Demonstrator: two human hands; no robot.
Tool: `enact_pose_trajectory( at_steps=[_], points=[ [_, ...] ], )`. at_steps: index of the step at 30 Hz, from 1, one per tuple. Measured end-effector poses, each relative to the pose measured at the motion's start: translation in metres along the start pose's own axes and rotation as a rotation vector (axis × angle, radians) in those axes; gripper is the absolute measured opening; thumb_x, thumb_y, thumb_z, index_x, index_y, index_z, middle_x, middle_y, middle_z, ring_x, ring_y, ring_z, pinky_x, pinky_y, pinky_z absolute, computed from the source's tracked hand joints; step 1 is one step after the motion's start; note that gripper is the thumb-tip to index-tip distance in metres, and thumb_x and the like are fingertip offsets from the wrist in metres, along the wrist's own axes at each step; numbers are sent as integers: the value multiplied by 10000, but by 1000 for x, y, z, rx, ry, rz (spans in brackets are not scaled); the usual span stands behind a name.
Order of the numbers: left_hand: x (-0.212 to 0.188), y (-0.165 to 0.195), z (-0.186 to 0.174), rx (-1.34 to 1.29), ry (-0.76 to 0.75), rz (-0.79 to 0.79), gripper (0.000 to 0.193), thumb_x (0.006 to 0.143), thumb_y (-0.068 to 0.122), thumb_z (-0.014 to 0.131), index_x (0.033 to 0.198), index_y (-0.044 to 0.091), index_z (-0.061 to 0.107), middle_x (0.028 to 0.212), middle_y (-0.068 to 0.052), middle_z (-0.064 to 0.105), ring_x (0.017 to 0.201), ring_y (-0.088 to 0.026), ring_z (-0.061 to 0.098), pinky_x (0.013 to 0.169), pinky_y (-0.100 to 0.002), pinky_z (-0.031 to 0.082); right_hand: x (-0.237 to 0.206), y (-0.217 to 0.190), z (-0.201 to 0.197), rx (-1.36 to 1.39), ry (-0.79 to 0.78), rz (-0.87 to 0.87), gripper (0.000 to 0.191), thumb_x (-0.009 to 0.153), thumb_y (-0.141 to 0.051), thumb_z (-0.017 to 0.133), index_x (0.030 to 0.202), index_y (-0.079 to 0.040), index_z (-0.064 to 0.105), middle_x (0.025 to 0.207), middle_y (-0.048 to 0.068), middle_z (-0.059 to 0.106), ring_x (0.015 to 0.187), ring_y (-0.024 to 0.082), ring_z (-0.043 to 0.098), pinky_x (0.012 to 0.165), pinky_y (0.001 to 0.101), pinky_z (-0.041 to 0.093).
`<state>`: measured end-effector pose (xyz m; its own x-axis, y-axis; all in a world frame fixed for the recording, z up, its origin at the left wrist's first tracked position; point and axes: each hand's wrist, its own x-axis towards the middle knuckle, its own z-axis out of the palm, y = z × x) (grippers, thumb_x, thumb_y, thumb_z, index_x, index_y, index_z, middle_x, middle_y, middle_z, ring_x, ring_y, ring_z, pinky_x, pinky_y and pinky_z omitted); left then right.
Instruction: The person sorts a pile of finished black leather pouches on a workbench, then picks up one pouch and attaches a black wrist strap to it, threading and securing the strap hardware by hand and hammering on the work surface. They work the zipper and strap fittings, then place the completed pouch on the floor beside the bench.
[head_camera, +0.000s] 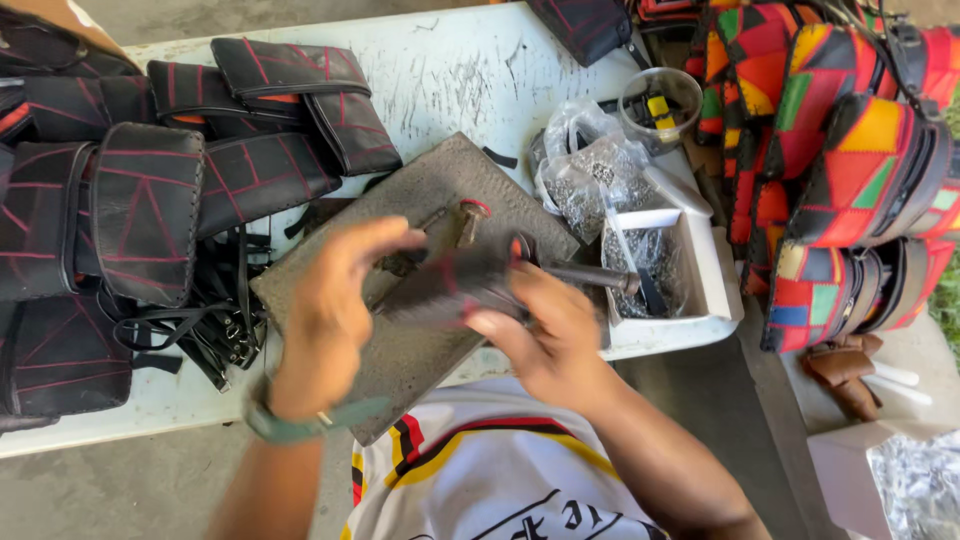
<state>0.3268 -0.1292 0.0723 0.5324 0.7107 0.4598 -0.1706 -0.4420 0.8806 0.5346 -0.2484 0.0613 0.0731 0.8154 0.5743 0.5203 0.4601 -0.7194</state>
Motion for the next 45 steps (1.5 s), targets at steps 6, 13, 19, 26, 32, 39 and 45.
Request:
enact_pose_trajectory(
  at_steps=[6,13,19,26,32,39,45],
  points=[
    [-14,-8,36,-60,535,66,317,1010,141,765,1193,44,525,1184,-129,720,1039,-183,682,949,-333,557,41,-13,10,36,-348,7,257,879,-233,816,1009,-55,683,858,103,684,761,249,682,677,364,536],
    [-5,1,25,258,352,90,228,1026,48,645,1248,25,596,1168,-131,692,984,-201,658,896,-336,537,102,132,-95,-1011,-302,240,156,964,-285,701,996,-151,776,1015,112,750,893,345,714,765,474,567],
    [0,4,30,183,229,319,263,1033,33,644,1252,11,501,1232,-163,696,1053,-265,707,943,-366,567,105,198,-94,-1118,-481,531,243,891,-334,709,1092,-205,756,1102,119,739,1045,355,697,874,487,561],
    [4,-5,34,263,50,552,291,1004,25,680,1210,8,476,1267,-212,660,1147,-357,680,1005,-426,573,103,214,-102,-1188,-518,472,238,955,-248,583,1082,-93,711,1110,192,735,1040,381,707,891,502,561],
    [5,-8,36,243,192,408,403,936,74,705,1277,-2,505,1221,-186,682,1094,-314,704,955,-405,572,105,191,-116,-894,-341,486,203,907,-222,660,1003,-49,704,937,228,732,883,398,704,822,484,551],
    [29,-16,41,257,291,389,266,1024,24,662,1256,17,531,1247,-180,710,1075,-307,730,953,-379,594,106,142,-132,-558,-135,457,151,859,-112,778,979,-28,739,813,125,735,694,209,663,663,342,537],
    [42,-19,45,310,234,487,303,991,19,699,1232,19,516,1219,-193,709,1046,-304,719,914,-384,592,69,89,-101,178,-68,370,70,925,-10,728,994,-13,719,899,26,747,828,89,689,760,243,572]
  ],
)
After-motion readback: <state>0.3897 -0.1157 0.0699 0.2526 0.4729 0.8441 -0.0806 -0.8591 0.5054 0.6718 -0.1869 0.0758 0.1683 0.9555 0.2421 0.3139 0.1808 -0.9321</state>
